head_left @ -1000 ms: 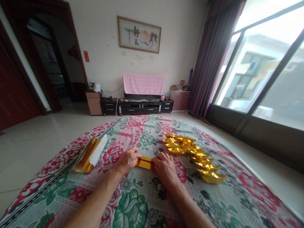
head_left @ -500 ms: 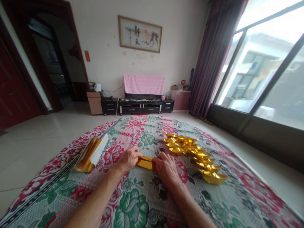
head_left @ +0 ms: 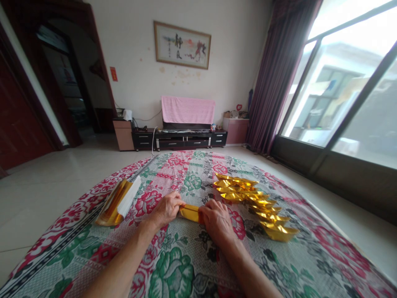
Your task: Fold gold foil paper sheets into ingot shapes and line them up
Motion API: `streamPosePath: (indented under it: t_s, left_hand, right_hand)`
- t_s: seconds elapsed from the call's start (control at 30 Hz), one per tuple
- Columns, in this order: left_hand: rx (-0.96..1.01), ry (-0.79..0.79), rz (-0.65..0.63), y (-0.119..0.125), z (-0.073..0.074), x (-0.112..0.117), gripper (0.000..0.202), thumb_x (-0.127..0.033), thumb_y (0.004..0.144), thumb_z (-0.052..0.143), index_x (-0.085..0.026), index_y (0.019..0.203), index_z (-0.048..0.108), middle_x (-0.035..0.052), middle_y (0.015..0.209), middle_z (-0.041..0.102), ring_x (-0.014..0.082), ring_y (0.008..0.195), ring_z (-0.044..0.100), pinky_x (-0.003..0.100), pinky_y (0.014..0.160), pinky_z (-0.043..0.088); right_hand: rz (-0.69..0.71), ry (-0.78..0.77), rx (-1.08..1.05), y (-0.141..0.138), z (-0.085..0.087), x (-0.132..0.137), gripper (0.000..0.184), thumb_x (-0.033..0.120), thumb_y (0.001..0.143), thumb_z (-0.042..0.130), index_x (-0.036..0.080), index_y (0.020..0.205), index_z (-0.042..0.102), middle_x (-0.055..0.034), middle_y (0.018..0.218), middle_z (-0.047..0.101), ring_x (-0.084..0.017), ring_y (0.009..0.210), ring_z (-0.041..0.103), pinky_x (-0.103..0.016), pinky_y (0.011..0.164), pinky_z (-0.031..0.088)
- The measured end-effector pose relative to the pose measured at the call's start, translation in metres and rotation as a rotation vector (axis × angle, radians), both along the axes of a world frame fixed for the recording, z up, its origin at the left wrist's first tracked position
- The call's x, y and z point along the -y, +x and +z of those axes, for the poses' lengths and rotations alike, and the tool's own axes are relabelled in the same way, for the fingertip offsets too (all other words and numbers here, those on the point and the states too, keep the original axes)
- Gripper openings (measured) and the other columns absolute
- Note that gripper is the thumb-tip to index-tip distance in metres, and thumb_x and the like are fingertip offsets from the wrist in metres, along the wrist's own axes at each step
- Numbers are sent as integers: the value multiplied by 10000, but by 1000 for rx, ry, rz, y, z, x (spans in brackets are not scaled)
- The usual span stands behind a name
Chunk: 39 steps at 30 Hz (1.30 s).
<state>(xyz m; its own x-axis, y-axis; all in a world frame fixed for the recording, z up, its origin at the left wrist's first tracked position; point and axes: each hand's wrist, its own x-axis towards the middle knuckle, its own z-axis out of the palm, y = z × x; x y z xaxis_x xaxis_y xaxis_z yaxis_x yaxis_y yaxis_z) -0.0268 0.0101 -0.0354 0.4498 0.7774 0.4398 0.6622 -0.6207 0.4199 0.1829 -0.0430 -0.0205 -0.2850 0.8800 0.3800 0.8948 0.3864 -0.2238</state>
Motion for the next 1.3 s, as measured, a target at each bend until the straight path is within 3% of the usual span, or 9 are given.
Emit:
streamPosePath:
  t_s: [0.2,0.43,0.67,1.3]
  left_hand:
    - [12,-41,57,3,5,1,359,-57,698,434,-203,833,732,24,829,612,110,760,575,208,742,467]
    - [-13,-126,78,5,20,2,301,-181,809,436,-197,724,724,28,817,636,101,726,590,193,711,464]
    - [-4,-138,105,9,19,2,181,-158,717,543,-184,740,721,23,815,615,115,751,585,206,707,459]
    - [-9,-127,100,9,18,2,197,-163,755,509,-179,764,706,24,801,596,119,771,567,215,729,426]
  right_hand:
    - [-12,8,1,0,1,1,192,247,860,495,288,856,682,-18,845,567,-149,781,438,-277,734,274]
    - [-2,5,-9,0,-1,0,184,252,863,492,281,856,673,-18,857,563,-146,768,429,-276,725,274]
    - [3,7,-18,0,-2,0,180,257,864,493,278,847,671,-15,850,556,-144,774,429,-276,734,277]
    - [-24,0,-19,-2,0,1,171,263,866,499,277,841,668,-14,854,564,-145,789,436,-276,731,268]
